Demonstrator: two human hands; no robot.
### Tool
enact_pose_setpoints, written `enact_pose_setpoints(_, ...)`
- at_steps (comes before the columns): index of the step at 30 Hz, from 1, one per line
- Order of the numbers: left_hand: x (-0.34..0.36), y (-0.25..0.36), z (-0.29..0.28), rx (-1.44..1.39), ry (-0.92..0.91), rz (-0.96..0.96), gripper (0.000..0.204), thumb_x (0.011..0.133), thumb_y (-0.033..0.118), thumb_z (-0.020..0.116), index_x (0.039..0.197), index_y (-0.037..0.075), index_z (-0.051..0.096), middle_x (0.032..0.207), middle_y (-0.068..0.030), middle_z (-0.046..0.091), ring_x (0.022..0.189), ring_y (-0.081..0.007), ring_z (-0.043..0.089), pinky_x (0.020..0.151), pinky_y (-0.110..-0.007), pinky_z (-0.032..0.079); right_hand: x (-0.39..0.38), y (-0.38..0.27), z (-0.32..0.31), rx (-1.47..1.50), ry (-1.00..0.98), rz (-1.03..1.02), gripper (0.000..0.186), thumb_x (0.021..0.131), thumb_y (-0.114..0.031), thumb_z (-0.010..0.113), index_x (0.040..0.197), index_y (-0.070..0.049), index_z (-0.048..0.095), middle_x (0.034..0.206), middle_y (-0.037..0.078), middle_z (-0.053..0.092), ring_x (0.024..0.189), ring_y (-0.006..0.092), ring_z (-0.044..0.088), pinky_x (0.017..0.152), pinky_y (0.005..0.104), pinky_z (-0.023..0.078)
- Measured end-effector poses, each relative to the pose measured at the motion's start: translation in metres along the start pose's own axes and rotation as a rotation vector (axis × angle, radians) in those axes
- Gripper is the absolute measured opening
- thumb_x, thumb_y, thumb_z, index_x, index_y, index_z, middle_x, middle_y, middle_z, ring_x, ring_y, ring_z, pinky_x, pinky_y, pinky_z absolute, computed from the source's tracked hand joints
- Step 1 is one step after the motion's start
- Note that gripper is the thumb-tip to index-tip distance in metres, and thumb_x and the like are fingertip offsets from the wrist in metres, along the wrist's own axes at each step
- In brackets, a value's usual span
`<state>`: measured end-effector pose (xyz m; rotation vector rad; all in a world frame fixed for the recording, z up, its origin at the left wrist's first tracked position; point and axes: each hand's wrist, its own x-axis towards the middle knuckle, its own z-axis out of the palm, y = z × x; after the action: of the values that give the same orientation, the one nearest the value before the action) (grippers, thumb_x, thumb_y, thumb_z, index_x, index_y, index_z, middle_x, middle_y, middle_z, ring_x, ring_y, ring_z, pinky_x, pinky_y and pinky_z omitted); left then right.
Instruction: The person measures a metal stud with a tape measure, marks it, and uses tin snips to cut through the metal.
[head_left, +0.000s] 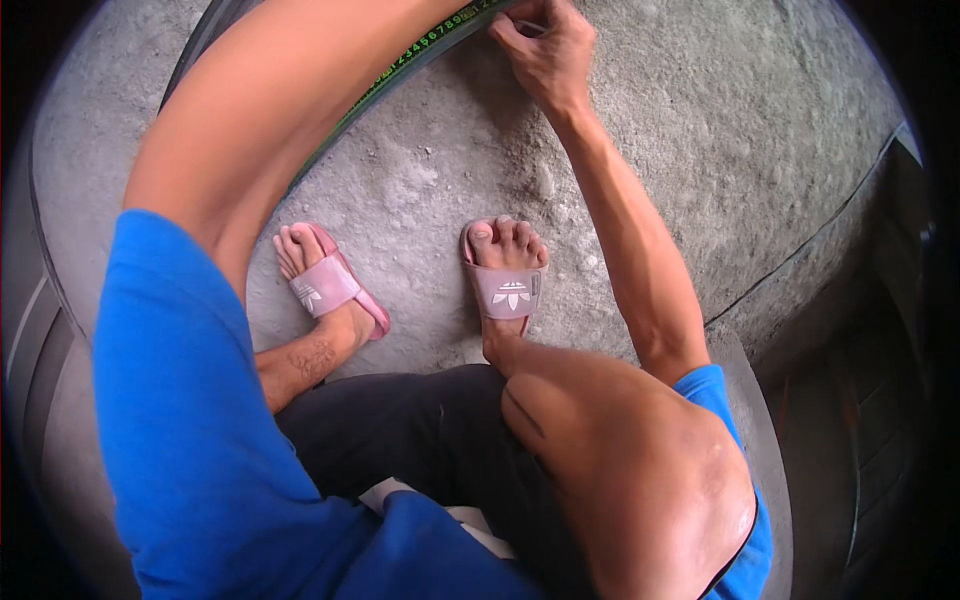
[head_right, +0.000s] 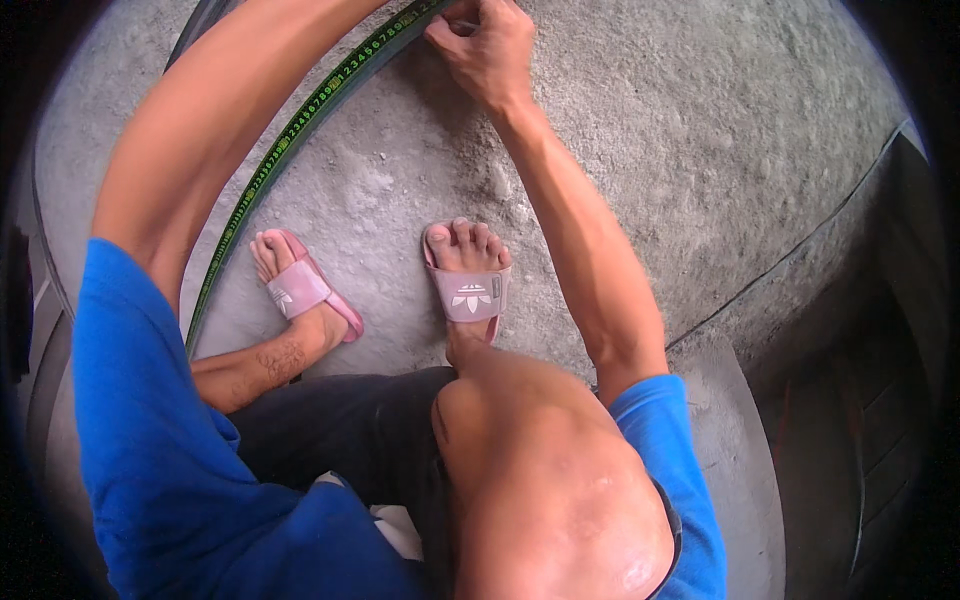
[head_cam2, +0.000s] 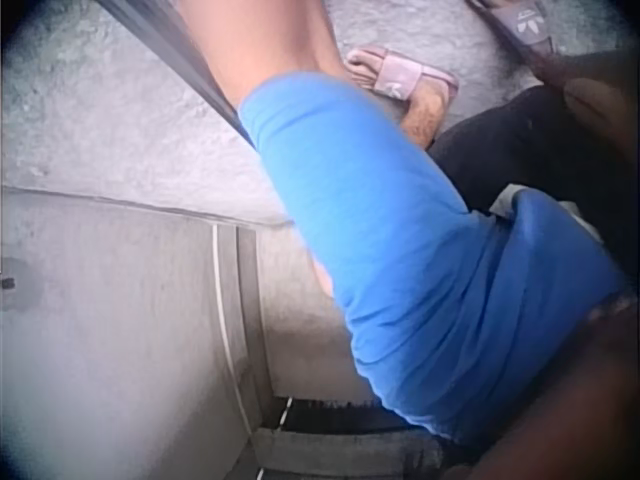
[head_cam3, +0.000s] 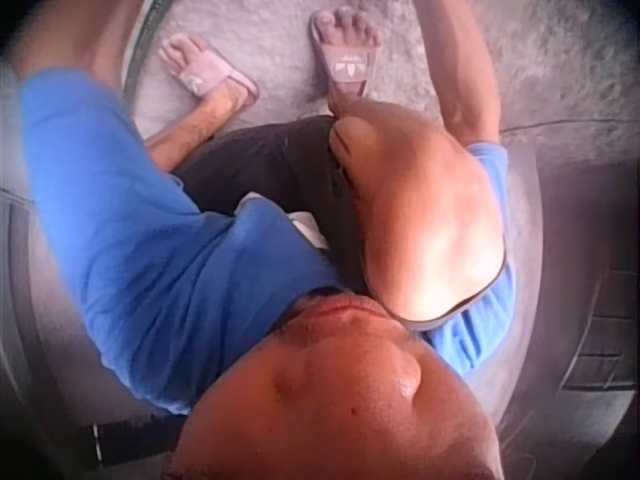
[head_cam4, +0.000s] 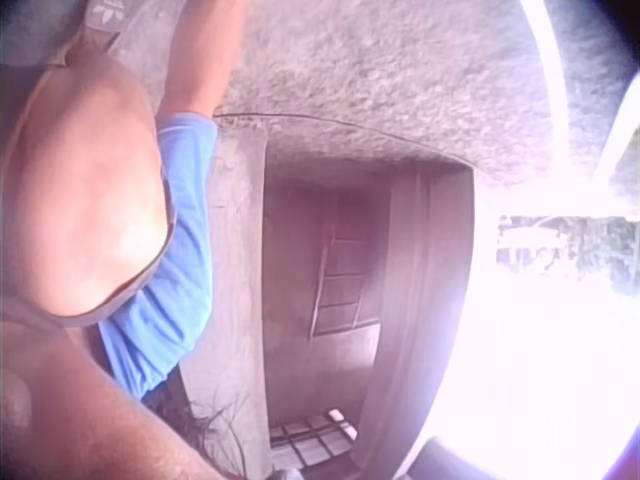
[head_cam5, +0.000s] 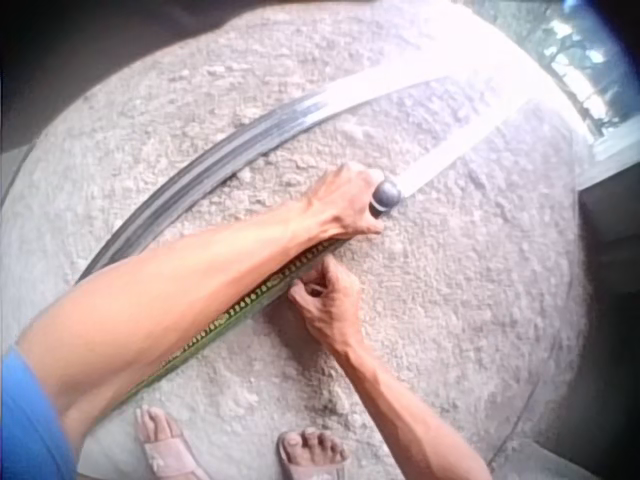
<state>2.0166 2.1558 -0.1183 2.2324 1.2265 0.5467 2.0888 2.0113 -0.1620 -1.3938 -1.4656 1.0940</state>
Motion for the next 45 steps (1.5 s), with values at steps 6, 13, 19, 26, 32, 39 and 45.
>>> enact_pose_setpoints(6,-0.002,-0.002,0.005,0.022,0.066,0.009,0.047,0.070,0.031,0.084,0.106,0.005,0.071,0.091,-0.0231,0.073,0.086,-0.0392,0.072,0.077,-0.046,0.060,0.001,0.000,0.003,-0.117,0.030,-0.134,0.025,0.076,-0.006,0.077,0.079,-0.001,0.053,0.067,0.010,0.055,0.060,0.0205,0.055,0.059,0.0350,0.048)
enact_pose_setpoints(13,-0.002,-0.006,0.005,0.008,0.047,0.024,0.049,0.070,0.032,0.085,0.107,0.005,0.071,0.094,-0.0227,0.073,0.089,-0.0388,0.072,0.079,-0.045,0.060,0.001,0.003,0.006,-0.165,0.063,-0.196,0.026,0.074,-0.007,0.078,0.078,-0.002,0.052,0.068,0.011,0.054,0.060,0.0248,0.055,0.058,0.0377,0.046)
enact_pose_setpoints(19,-0.003,-0.008,0.007,-0.016,0.059,0.039,0.051,0.071,0.032,0.086,0.110,0.004,0.070,0.095,-0.0235,0.073,0.088,-0.0390,0.072,0.079,-0.045,0.060,0.000,0.001,0.008,-0.204,0.067,-0.221,0.027,0.074,-0.006,0.078,0.079,-0.002,0.052,0.071,0.012,0.054,0.062,0.0296,0.056,0.059,0.0391,0.046)
enact_pose_setpoints(26,-0.001,-0.003,0.007,-0.001,-0.011,-0.025,0.050,0.071,0.033,0.086,0.108,0.003,0.068,0.092,-0.0232,0.073,0.086,-0.0383,0.072,0.077,-0.045,0.061,0.011,0.001,-0.003,-0.380,-0.030,-0.341,0.023,0.071,-0.003,0.074,0.079,0.000,0.053,0.071,0.014,0.057,0.064,0.0339,0.058,0.059,0.0403,0.047)
enact_pose_setpoints(32,-0.001,-0.016,0.015,0.010,0.057,0.035,0.050,0.070,0.033,0.086,0.106,0.004,0.068,0.092,-0.0230,0.073,0.090,-0.0384,0.072,0.079,-0.045,0.059,-0.030,0.008,-0.038,-0.328,0.030,-0.202,0.018,0.078,-0.012,0.081,0.079,-0.002,0.065,0.074,0.007,0.073,0.066,0.0162,0.069,0.059,0.0312,0.055)
enact_pose_setpoints(39,-0.001,-0.008,0.013,0.018,0.093,0.046,0.051,0.069,0.030,0.085,0.109,0.003,0.067,0.098,-0.0234,0.072,0.094,-0.0402,0.071,0.083,-0.046,0.058,-0.005,-0.014,-0.015,-0.220,0.009,-0.100,0.019,0.073,-0.004,0.071,0.079,0.001,0.053,0.070,0.015,0.058,0.062,0.0254,0.060,0.062,0.0366,0.052)
enact_pose_setpoints(45,0.000,-0.008,0.012,0.100,0.036,-0.026,0.056,0.070,0.034,0.086,0.112,0.003,0.066,0.103,-0.0247,0.072,0.098,-0.0409,0.070,0.084,-0.047,0.058,0.002,-0.001,-0.003,-0.181,-0.009,-0.196,0.018,0.075,-0.003,0.071,0.080,0.001,0.054,0.070,0.016,0.059,0.062,0.0263,0.059,0.063,0.0380,0.052)
